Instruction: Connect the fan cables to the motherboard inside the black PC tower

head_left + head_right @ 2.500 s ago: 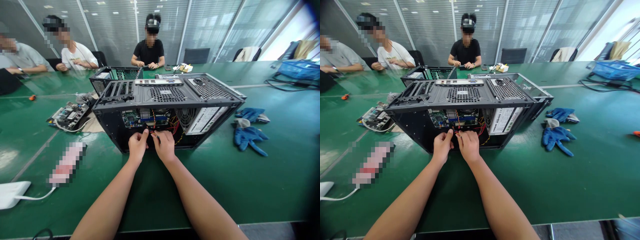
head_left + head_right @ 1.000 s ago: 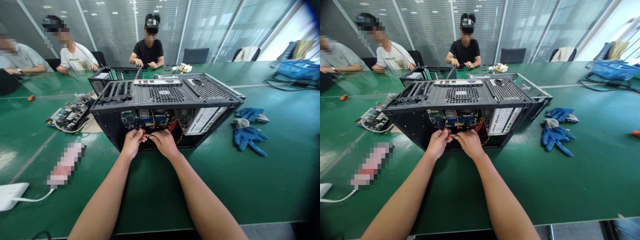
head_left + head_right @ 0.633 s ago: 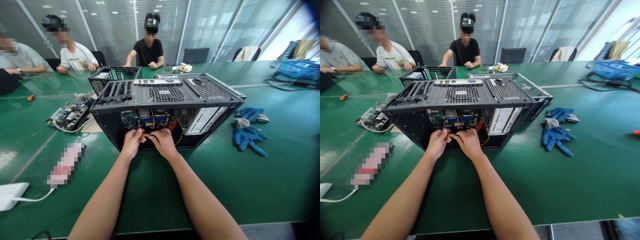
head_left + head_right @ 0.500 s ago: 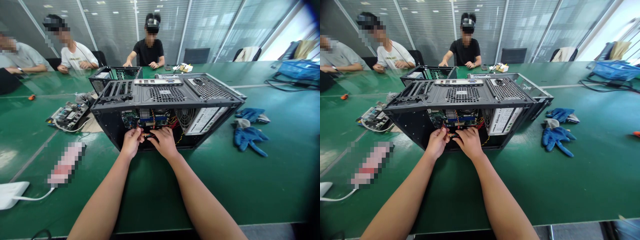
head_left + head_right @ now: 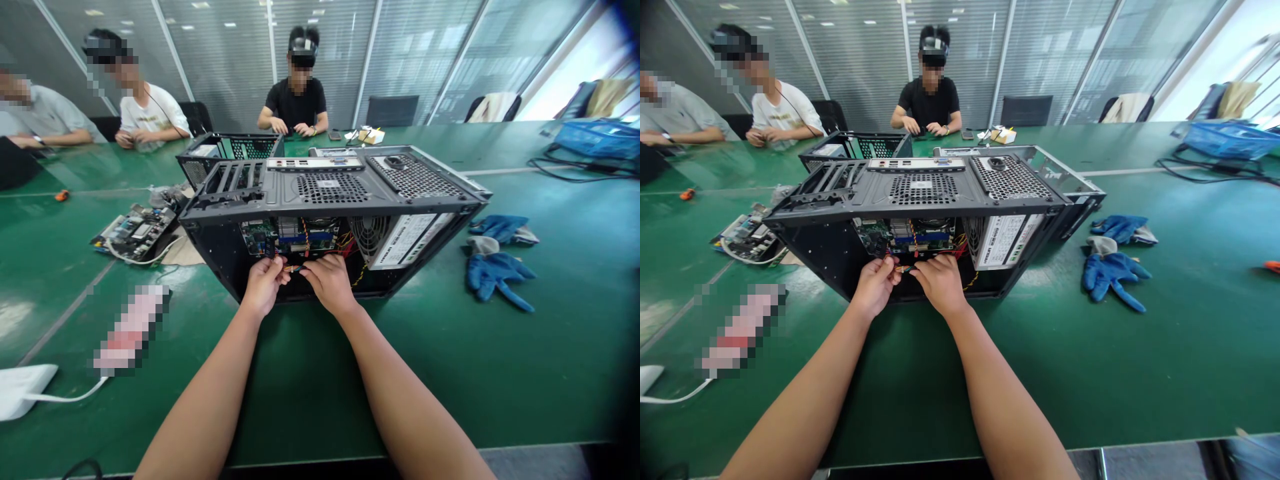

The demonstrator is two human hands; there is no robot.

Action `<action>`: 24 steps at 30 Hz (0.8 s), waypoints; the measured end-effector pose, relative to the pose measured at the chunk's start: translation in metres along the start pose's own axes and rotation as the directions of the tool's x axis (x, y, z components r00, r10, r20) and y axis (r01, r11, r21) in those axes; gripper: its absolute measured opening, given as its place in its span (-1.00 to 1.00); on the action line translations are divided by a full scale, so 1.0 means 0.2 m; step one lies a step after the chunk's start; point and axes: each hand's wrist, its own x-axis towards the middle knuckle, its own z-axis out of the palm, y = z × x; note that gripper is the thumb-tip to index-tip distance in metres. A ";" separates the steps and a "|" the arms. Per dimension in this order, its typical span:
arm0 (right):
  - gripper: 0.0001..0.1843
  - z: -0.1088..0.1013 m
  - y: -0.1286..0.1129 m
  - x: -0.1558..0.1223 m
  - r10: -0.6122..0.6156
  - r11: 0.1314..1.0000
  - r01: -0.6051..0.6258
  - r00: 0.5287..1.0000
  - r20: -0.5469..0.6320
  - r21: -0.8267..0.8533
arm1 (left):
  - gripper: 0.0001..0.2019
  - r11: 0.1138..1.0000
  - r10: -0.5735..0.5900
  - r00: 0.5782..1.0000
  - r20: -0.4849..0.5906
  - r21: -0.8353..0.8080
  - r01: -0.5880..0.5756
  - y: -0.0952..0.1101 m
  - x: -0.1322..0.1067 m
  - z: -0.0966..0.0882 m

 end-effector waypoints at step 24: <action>-0.74 -0.01 -0.01 0.01 0.059 0.995 -0.062 0.997 0.042 0.081 | -0.57 1.000 -0.013 0.999 0.032 -0.012 0.014 0.00 0.00 0.00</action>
